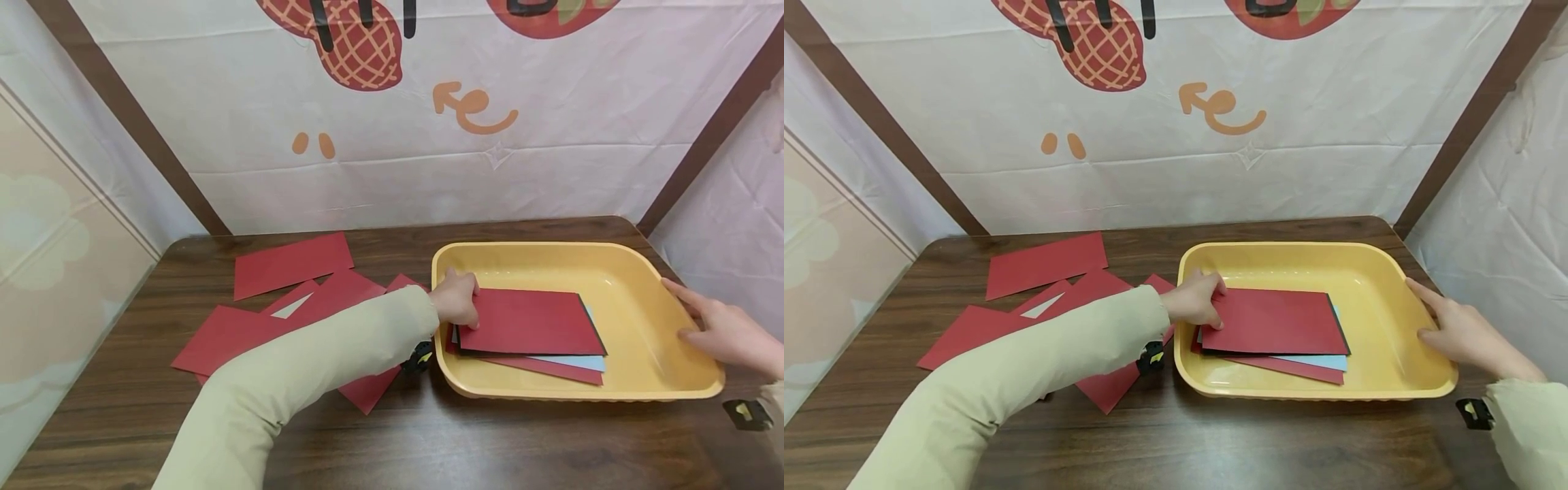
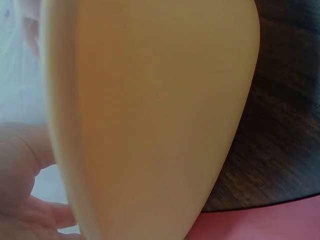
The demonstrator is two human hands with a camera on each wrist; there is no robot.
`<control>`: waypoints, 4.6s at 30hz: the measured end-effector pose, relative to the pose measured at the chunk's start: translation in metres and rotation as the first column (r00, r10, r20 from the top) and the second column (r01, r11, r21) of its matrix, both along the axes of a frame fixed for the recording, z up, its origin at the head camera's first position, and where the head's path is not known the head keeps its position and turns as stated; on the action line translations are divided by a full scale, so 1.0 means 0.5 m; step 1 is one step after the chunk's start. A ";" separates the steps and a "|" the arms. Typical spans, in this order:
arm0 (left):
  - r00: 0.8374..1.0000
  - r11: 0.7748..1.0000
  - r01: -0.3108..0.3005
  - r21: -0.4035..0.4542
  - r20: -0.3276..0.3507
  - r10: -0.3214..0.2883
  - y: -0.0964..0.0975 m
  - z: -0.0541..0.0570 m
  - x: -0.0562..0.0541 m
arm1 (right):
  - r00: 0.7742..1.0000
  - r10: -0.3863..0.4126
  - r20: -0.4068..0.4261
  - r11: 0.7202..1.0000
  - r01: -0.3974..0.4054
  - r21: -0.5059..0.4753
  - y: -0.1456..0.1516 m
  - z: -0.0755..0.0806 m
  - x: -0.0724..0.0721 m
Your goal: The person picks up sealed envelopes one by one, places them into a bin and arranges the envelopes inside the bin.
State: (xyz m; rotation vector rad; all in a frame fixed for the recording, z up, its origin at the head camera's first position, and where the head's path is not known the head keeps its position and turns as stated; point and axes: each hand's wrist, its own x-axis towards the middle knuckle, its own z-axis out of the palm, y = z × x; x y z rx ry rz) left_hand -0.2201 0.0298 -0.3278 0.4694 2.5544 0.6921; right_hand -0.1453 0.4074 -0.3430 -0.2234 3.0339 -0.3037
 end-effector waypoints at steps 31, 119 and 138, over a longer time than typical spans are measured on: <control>1.000 0.930 0.012 0.366 0.019 -0.020 -0.076 -0.002 0.028 | 0.999 0.024 -0.029 1.000 -0.024 -0.014 0.000 -0.006 0.003; 0.977 0.982 -0.008 -0.189 -0.213 -0.033 -0.404 -0.102 0.051 | 1.000 0.000 -0.009 1.000 0.000 -0.013 -0.003 -0.005 -0.004; 0.976 0.973 0.164 -0.160 -0.116 -0.184 -0.350 -0.089 0.000 | 1.000 -0.010 -0.005 1.000 0.010 -0.010 -0.004 0.000 -0.006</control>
